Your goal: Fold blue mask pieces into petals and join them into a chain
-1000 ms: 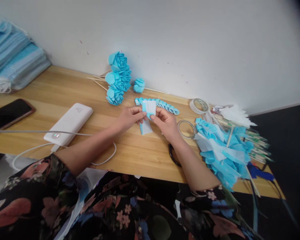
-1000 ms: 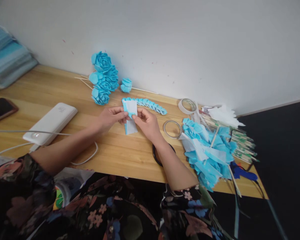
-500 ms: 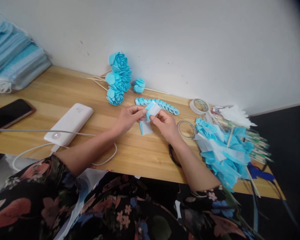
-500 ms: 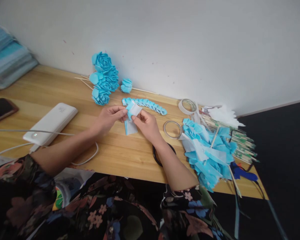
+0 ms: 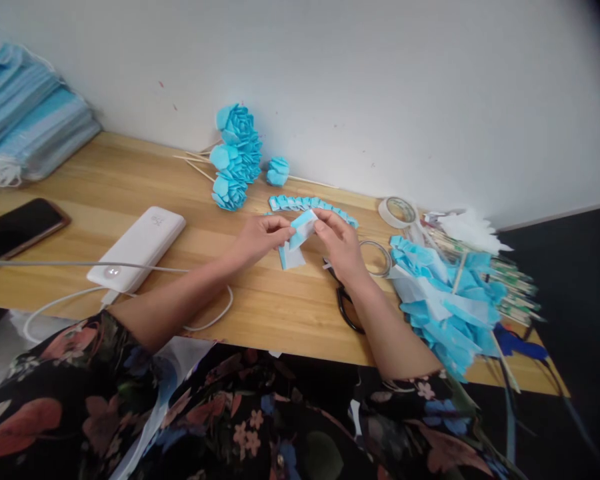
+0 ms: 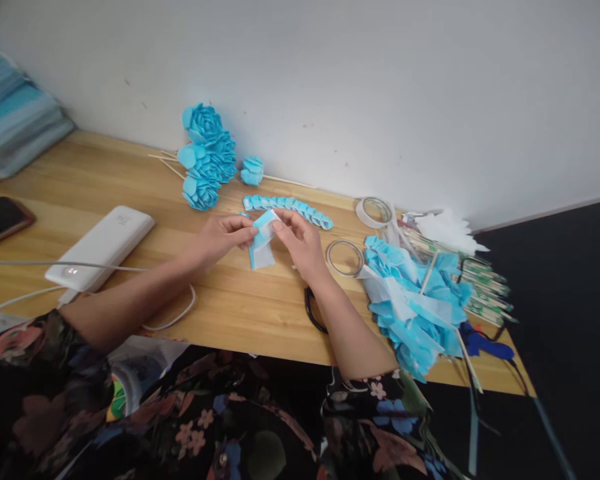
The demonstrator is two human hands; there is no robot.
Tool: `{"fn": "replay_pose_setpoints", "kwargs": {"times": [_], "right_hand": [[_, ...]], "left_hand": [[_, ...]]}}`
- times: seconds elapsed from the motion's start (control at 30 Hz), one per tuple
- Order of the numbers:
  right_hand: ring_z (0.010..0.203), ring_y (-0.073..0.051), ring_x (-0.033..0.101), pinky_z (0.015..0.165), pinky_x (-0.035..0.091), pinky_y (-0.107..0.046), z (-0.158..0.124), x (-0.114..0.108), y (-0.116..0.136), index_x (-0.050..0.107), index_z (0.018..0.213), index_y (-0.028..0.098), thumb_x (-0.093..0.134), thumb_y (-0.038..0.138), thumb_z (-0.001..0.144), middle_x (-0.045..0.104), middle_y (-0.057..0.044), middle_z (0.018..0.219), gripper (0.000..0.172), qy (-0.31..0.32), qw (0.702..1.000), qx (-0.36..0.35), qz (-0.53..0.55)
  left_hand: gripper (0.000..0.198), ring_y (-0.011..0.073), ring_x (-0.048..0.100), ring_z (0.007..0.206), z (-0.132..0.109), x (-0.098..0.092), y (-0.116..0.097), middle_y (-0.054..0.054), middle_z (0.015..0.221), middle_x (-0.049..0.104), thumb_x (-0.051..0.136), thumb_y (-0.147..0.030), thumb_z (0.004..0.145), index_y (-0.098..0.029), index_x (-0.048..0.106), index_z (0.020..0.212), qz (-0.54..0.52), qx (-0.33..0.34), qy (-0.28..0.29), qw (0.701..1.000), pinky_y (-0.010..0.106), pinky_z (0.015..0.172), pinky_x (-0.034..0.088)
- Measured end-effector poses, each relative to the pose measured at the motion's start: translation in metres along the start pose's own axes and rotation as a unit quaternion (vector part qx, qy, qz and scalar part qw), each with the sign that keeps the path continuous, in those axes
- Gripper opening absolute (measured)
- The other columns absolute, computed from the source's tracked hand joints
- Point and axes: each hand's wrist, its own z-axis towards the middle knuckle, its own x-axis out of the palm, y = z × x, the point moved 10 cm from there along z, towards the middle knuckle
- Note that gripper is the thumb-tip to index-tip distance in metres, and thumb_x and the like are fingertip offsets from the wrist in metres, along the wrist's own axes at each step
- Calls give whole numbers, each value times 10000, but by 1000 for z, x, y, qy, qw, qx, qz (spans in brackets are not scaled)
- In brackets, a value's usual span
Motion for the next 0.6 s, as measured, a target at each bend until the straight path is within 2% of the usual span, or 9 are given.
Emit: {"fn": "replay_pose_setpoints", "kwargs": {"times": [0.17, 0.33, 0.6], "right_hand": [[835, -155, 666, 808, 551, -313, 0, -4, -1, 760, 974, 260, 762, 411, 824, 753, 14, 907, 213, -21, 1000, -14, -13], [782, -140, 663, 807, 542, -312, -2, -6, 3, 739, 894, 238, 739, 349, 828, 740, 23, 844, 130, -35, 998, -29, -41], [776, -145, 670, 795, 547, -316, -1, -7, 5, 720, 874, 233, 728, 330, 831, 742, 17, 841, 106, -35, 997, -40, -60]], "left_hand": [[148, 66, 509, 572, -1, 6, 2, -36, 591, 606, 718, -247, 786, -142, 684, 687, 13, -2, 24, 1000, 203, 600, 415], [224, 68, 509, 563, 1, 5, 3, -27, 585, 608, 714, -304, 827, -144, 675, 675, 24, 1, 31, 999, 201, 587, 418], [233, 68, 516, 549, 0, 8, 2, -25, 582, 612, 716, -322, 837, -146, 677, 688, 22, 17, 44, 999, 196, 571, 427]]}}
